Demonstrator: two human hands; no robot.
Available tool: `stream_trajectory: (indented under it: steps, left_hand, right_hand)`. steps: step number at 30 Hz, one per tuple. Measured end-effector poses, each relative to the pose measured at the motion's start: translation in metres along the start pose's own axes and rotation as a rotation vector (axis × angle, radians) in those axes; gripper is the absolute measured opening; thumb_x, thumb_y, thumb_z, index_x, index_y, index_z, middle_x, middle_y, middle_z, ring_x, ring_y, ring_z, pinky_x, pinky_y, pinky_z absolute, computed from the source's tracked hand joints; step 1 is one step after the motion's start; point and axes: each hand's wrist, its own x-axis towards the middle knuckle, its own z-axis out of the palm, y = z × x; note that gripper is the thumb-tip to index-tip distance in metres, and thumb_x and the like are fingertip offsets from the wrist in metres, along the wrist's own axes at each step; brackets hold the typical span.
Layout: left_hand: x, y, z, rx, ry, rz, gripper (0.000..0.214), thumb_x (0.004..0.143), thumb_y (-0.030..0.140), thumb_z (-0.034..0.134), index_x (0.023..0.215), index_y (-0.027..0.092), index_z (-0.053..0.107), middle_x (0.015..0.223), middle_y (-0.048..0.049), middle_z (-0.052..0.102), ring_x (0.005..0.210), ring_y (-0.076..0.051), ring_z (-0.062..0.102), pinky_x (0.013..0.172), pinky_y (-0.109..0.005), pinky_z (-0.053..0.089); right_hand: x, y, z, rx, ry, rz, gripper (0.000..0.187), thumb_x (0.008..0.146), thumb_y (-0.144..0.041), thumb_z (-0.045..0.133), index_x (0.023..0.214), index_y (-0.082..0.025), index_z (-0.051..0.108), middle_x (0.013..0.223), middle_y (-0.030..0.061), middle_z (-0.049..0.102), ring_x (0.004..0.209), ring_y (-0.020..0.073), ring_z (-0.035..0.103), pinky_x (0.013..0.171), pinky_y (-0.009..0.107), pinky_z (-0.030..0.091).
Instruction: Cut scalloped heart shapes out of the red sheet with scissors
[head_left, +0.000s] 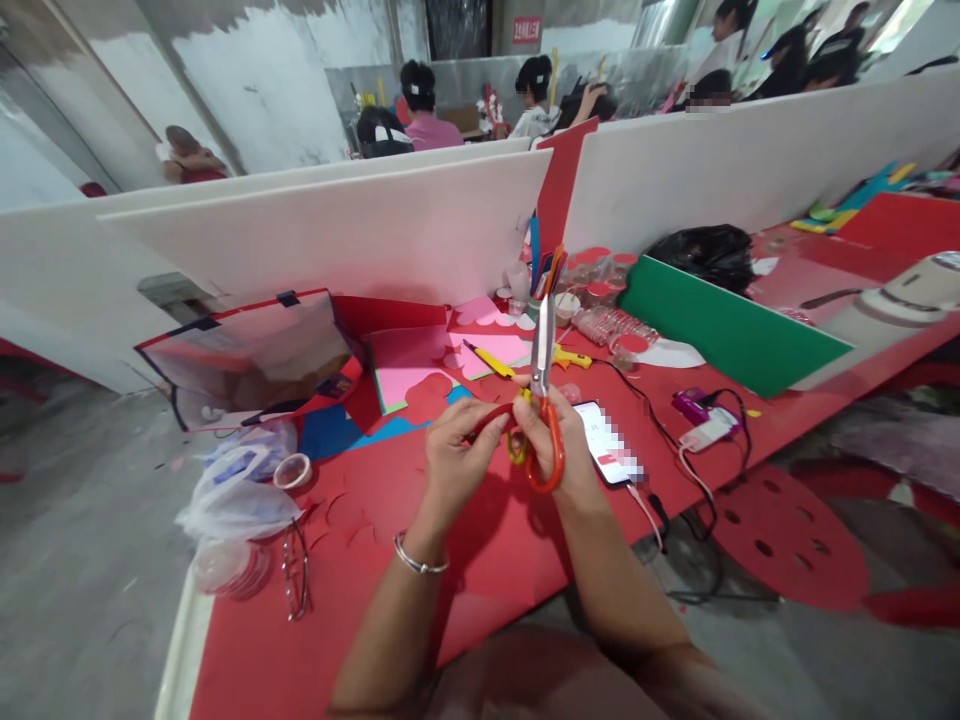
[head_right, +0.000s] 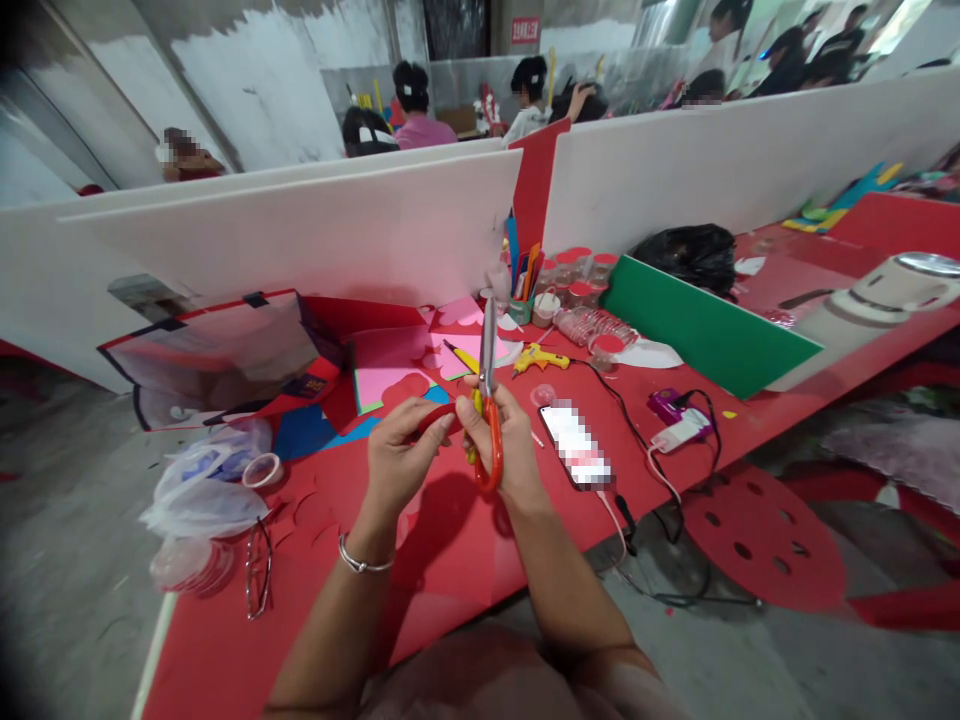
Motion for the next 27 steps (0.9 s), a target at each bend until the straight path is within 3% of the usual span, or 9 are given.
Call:
stream_trajectory:
  steps: [6,11,14,17,21,27]
  left_hand:
    - [0.006,-0.011,0.007,-0.095,-0.026,0.015,0.009,0.094,0.025,0.076,0.094,0.023,0.085,0.081,-0.0044,0.075,0.071,-0.014,0.067,0.062,-0.026,0.054]
    - [0.009,-0.012,0.008,-0.298,-0.043,-0.187,0.016,0.091,0.035,0.08,0.086,0.02,0.083,0.072,-0.0025,0.068,0.059,-0.012,0.061,0.051,-0.024,0.051]
    - [0.009,-0.011,0.008,-0.413,-0.029,-0.333,0.022,0.089,0.039,0.081,0.083,0.018,0.08,0.068,-0.0009,0.065,0.054,-0.011,0.06,0.047,-0.023,0.05]
    - [0.009,-0.012,0.008,-0.514,0.04,-0.472,0.026,0.084,0.042,0.085,0.084,0.018,0.077,0.067,0.0008,0.064,0.047,-0.01,0.058,0.041,-0.022,0.045]
    - [0.01,-0.011,0.006,-0.579,0.074,-0.532,0.025,0.081,0.039,0.084,0.083,0.017,0.072,0.063,0.0022,0.063,0.043,-0.009,0.054,0.039,-0.021,0.043]
    - [0.012,-0.004,0.002,-0.59,0.057,-0.532,0.023,0.079,0.035,0.08,0.075,0.018,0.064,0.059,0.0035,0.058,0.045,-0.011,0.052,0.039,-0.022,0.042]
  right_hand:
    - [0.008,-0.003,-0.008,0.068,-0.002,0.019,0.049,0.087,-0.051,0.084,0.125,-0.027,0.065,0.074,-0.0071,0.06,0.047,0.009,0.058,0.043,0.02,0.047]
    - [0.015,-0.002,-0.009,0.152,-0.008,0.113,0.054,0.084,-0.051,0.087,0.124,-0.026,0.061,0.073,-0.0084,0.059,0.044,0.0093,0.056,0.042,0.021,0.049]
    - [0.01,-0.002,-0.013,0.109,-0.037,0.068,0.05,0.089,-0.052,0.082,0.126,-0.027,0.06,0.075,-0.0063,0.061,0.048,0.0104,0.057,0.045,0.022,0.05]
    - [-0.003,0.001,-0.026,-0.038,-0.112,-0.013,0.045,0.097,-0.057,0.071,0.13,-0.027,0.062,0.079,-0.0022,0.058,0.068,0.0157,0.064,0.055,0.025,0.054]
    - [-0.023,0.01,-0.048,-0.25,-0.277,-0.052,0.054,0.103,-0.063,0.057,0.144,-0.027,0.058,0.099,0.0056,0.06,0.098,0.0228,0.066,0.08,0.033,0.06]
    - [-0.036,0.006,-0.055,-0.302,-0.408,0.03,0.066,0.104,-0.071,0.047,0.149,-0.024,0.056,0.099,0.0079,0.065,0.077,0.0195,0.061,0.068,0.032,0.054]
